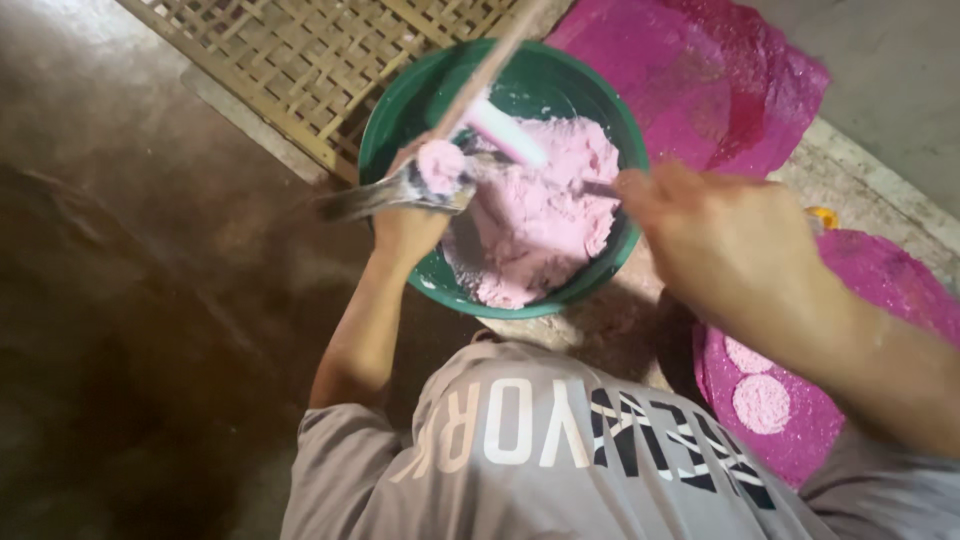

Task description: The person scoops pink dough from a green basin using a wooden paddle and a metal scoop. They press the dough into a circular mold on a pink mat, then release the formed round onto the mat. The process is repeated to create multiple dough rounds.

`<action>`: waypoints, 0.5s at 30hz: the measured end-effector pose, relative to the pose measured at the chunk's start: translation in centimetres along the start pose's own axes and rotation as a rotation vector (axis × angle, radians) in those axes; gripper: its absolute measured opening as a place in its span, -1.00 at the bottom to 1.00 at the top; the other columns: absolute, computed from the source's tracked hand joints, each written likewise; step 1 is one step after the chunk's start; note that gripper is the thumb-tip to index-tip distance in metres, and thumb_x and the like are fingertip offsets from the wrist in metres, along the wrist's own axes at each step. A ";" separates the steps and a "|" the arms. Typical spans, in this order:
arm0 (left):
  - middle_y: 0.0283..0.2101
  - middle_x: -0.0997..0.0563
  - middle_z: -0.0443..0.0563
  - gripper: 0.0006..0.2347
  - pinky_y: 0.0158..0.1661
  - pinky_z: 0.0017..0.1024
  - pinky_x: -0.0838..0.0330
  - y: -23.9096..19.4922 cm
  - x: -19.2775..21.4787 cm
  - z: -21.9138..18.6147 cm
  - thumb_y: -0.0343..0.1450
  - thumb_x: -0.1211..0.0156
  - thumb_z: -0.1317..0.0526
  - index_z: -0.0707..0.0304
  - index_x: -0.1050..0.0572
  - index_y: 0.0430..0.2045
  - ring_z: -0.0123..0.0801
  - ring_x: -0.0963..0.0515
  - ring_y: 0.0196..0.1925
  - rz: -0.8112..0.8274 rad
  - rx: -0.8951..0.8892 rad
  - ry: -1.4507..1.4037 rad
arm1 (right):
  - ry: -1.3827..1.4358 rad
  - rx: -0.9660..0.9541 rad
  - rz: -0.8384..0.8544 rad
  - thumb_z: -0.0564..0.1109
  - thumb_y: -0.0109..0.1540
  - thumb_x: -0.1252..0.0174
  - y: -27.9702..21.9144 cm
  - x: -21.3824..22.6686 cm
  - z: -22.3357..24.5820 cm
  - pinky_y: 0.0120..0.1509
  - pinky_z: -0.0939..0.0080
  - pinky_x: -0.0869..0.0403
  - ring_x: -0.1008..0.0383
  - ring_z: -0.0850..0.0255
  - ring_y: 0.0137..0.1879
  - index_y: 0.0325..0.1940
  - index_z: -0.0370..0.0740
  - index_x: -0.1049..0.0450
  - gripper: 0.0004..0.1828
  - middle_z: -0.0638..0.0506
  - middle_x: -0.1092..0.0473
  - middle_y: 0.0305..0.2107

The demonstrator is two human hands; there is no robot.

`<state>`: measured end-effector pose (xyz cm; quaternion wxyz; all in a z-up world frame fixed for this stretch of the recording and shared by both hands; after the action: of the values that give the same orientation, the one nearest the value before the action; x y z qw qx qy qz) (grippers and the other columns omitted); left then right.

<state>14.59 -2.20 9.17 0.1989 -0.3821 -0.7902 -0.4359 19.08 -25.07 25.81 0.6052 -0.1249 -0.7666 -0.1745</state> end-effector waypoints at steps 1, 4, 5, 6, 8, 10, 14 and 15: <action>0.14 -0.60 0.08 -0.62 0.24 -0.12 -0.48 0.4 0.9 -0.4 0.41 -0.44 0.12 0.13 -0.50 0.09 0.02 -0.59 0.20 -0.081 -0.072 0.049 | 0.119 -0.086 -0.027 -0.21 0.32 -0.14 0.1 0.5 -1.0 -0.44 -0.06 -0.43 -0.52 -0.05 -0.41 0.04 -0.19 -0.52 -0.79 -0.10 -0.50 -0.37; 0.04 -0.56 0.23 -0.59 0.06 -0.12 -0.54 0.5 -0.2 -0.5 0.35 -0.41 0.09 0.24 -0.51 0.02 0.03 -0.61 0.06 -0.099 0.095 -0.037 | 0.619 0.020 -0.322 -0.33 0.30 -0.19 2.4 -2.7 0.4 -0.13 0.11 -0.58 -0.63 -0.02 -0.14 0.30 -0.20 -0.42 -0.53 -0.25 -0.53 -0.08; 0.08 -0.55 0.25 -0.56 0.05 -0.11 -0.54 0.7 -0.4 -1.0 0.35 -0.40 0.11 0.29 -0.48 0.08 0.05 -0.61 0.08 -0.127 0.064 -0.033 | 0.768 0.025 -0.321 -0.38 0.18 -0.19 2.7 -5.4 1.0 -0.04 0.08 -0.55 -0.62 -0.05 -0.08 0.37 -0.24 -0.34 -0.35 -0.30 -0.52 -0.08; 0.12 -0.53 0.27 -0.52 0.03 -0.10 -0.53 1.0 -0.4 -1.2 0.35 -0.38 0.13 0.33 -0.46 0.14 0.07 -0.61 0.10 -0.154 0.034 -0.028 | 0.918 0.030 -0.317 -0.43 0.05 -0.19 3.0 -8.3 1.9 0.05 0.05 -0.53 -0.61 -0.08 -0.02 0.45 -0.28 -0.27 -0.17 -0.34 -0.51 -0.08; 0.24 -0.49 0.25 -0.55 0.11 -0.07 -0.50 1.0 -0.2 -1.3 0.38 -0.36 0.16 0.30 -0.48 0.15 0.10 -0.57 0.18 -0.183 -0.016 0.020 | 1.049 -0.129 -0.183 -0.44 0.26 -0.02 1.9 -14.1 3.2 0.07 0.16 -0.54 -0.64 0.06 -0.04 0.47 -0.21 -0.25 -0.33 -0.34 -0.51 -0.04; 0.39 -0.44 0.20 -0.68 0.28 -0.03 -0.45 2.0 1.2 -0.1 0.41 -0.36 0.19 0.15 -0.57 0.05 0.12 -0.51 0.28 -0.195 -0.072 0.115 | 1.068 -0.036 -0.172 -0.46 0.23 -0.02 0.2 -15.8 3.9 0.09 0.16 -0.52 -0.62 0.07 0.03 0.45 -0.23 -0.27 -0.32 -0.35 -0.50 -0.01; 0.52 -0.08 0.22 -0.60 0.38 0.06 -0.30 2.5 2.1 0.4 0.38 -0.38 0.10 0.21 -0.54 0.07 0.08 -0.40 0.42 -0.128 -0.049 0.173 | 1.189 -0.041 0.064 -0.39 0.26 -0.03 0.0 -16.5 1.8 -0.07 0.27 -0.55 -0.61 0.22 -0.23 0.44 -0.16 -0.32 -0.37 -0.16 -0.62 -0.10; 0.54 0.02 0.25 -0.59 0.41 0.10 -0.24 2.3 1.6 -0.1 0.35 -0.40 0.06 0.20 -0.54 0.04 0.08 -0.38 0.44 -0.092 -0.029 0.130 | 1.205 -0.110 0.025 -0.37 0.31 -0.03 0.6 -16.2 0.6 -0.11 0.28 -0.51 -0.53 0.24 -0.26 0.46 -0.17 -0.31 -0.40 -0.18 -0.59 -0.17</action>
<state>15.38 -0.81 11.47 0.2243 -0.3190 -0.7859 -0.4798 22.59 -23.99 10.03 0.9276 -0.0442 -0.2770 -0.2470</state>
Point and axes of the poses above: each hand's wrist, its own y-axis towards the middle knuckle, its own x-axis out of the back of the hand, z = x × y, the point moved 7 cm from there along y, towards the middle knuckle
